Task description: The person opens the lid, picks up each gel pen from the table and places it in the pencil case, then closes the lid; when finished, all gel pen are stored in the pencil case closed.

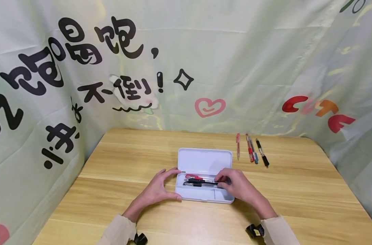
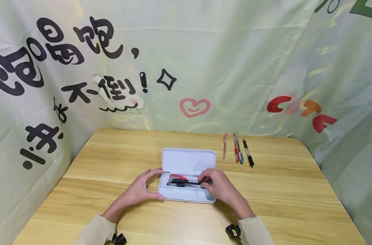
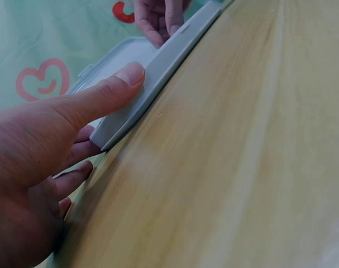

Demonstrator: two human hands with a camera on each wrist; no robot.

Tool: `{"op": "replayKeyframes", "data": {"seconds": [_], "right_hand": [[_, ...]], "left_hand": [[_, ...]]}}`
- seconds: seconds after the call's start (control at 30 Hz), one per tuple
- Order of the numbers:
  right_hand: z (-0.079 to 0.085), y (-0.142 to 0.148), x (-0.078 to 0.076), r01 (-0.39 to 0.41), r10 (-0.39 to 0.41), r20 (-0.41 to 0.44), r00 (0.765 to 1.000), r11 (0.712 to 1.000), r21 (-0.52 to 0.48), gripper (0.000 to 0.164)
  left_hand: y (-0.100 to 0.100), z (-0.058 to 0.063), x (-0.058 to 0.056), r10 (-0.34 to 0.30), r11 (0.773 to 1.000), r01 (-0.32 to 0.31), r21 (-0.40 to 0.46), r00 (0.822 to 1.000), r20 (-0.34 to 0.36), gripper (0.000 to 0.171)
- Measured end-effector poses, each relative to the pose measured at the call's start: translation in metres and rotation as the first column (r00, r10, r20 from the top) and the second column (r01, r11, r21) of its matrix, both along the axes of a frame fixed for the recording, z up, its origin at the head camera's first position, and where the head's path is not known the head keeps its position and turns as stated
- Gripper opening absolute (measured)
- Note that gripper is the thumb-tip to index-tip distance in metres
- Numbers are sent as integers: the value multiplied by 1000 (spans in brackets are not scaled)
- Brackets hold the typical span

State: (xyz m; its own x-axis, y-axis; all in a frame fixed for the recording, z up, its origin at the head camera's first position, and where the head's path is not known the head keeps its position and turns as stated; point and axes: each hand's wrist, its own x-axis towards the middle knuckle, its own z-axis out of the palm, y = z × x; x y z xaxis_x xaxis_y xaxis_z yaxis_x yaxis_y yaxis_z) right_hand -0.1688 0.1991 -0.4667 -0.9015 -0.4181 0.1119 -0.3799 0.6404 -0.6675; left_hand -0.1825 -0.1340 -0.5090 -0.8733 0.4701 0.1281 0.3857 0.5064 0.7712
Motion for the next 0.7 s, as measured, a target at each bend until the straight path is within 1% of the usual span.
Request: {"op": "replayKeyframes", "data": {"seconds": [0.23, 0.43, 0.5, 0.57, 0.63, 0.7], "right_hand": [[0, -1, 0, 7, -7, -14, 1000, 1000, 1, 21], [0, 4, -1, 18, -18, -29, 999, 1000, -6, 20], [2, 7, -1, 37, -38, -52, 998, 999, -16, 20], [5, 11, -1, 60, -63, -98, 993, 998, -30, 20], [7, 16, -2, 89, -95, -153, 984, 995, -51, 21], [10, 22, -3, 120, -133, -213, 968, 990, -71, 21]], "left_hand": [[0, 1, 0, 1, 1000, -1, -11, 1000, -6, 88], [0, 0, -1, 2, 1000, -3, -10, 1000, -6, 88], [0, 0, 0, 4, 1000, -4, -6, 1000, 2, 88], [0, 0, 0, 6, 1000, -6, 0, 1000, 12, 88], [0, -1, 0, 7, 1000, -7, 4, 1000, 18, 88], [0, -2, 0, 7, 1000, -7, 8, 1000, 18, 88]]}}
